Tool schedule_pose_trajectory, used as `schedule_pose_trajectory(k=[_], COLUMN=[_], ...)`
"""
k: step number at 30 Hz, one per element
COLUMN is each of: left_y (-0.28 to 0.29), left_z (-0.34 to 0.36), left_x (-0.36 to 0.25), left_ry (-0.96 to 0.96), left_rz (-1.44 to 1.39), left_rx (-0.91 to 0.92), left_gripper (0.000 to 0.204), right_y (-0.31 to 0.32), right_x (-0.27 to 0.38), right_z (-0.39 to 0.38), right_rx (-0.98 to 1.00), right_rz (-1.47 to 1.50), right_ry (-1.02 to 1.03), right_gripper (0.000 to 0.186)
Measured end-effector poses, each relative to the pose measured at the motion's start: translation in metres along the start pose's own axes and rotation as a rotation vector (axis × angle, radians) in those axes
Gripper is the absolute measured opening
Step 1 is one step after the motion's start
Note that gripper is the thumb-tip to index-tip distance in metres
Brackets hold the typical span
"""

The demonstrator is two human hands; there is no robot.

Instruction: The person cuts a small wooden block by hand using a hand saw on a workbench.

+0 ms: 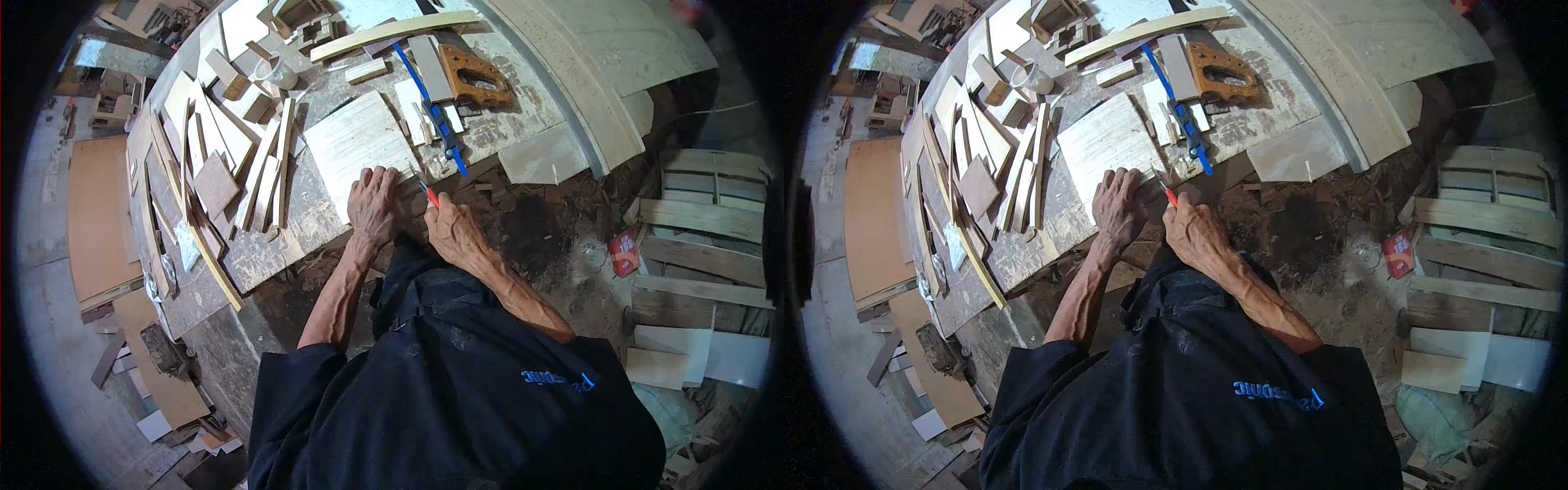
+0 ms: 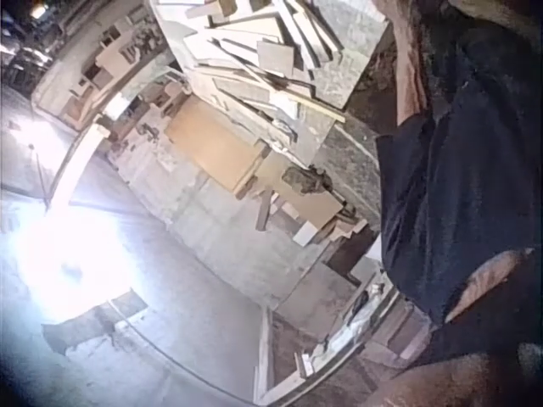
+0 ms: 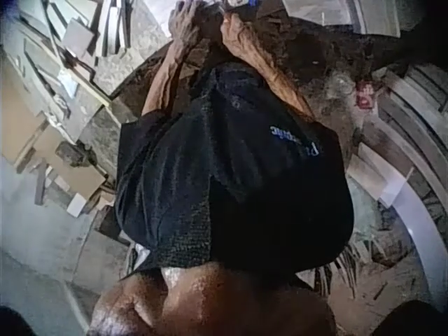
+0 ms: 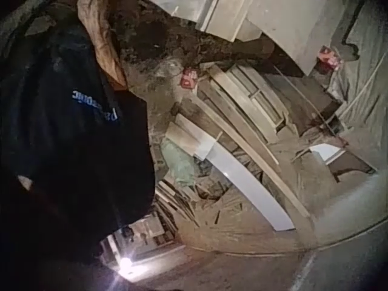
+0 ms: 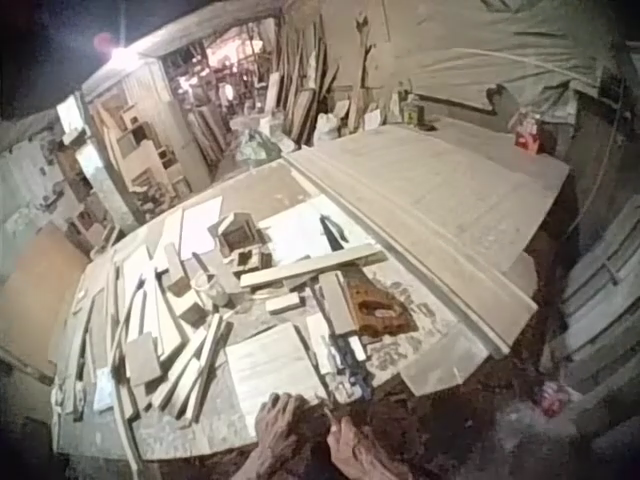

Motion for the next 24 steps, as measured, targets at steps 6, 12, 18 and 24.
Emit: schedule_pose_trajectory(k=[6,12,18,24], left_y=[0.006,0.003,0.007,0.002], left_z=[0.001,0.0,0.005,0.005], left_x=[-0.011,-0.002,-0.006,-0.005], left_ry=[-0.01,-0.008,0.004,0.018], left_rz=[0.026,0.032,0.048,0.052], left_rx=[-0.009,-0.024,-0.026,0.038], left_gripper=[0.043,0.039,0.039,0.046], right_y=[-0.001,0.001,-0.004,-0.009], right_x=[0.029,-0.016,-0.013,-0.024], right_z=[-0.005,0.013,0.008,0.001], right_rx=[-0.101,0.171,0.229,0.241], right_rz=[-0.647,0.247,0.247,0.323], right_ry=[0.496,-0.477,-0.382,-0.565], right_gripper=[0.021,0.027,0.033,0.031])
Point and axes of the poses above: each hand's wrist, its own z-axis towards the middle knuckle, its own y-axis out of the back of the hand, x = y × z, the point moved 7 cm from there along z, towards the middle knuckle, and after that the axes turned 6 degrees about -x, right-handed, at the moved point
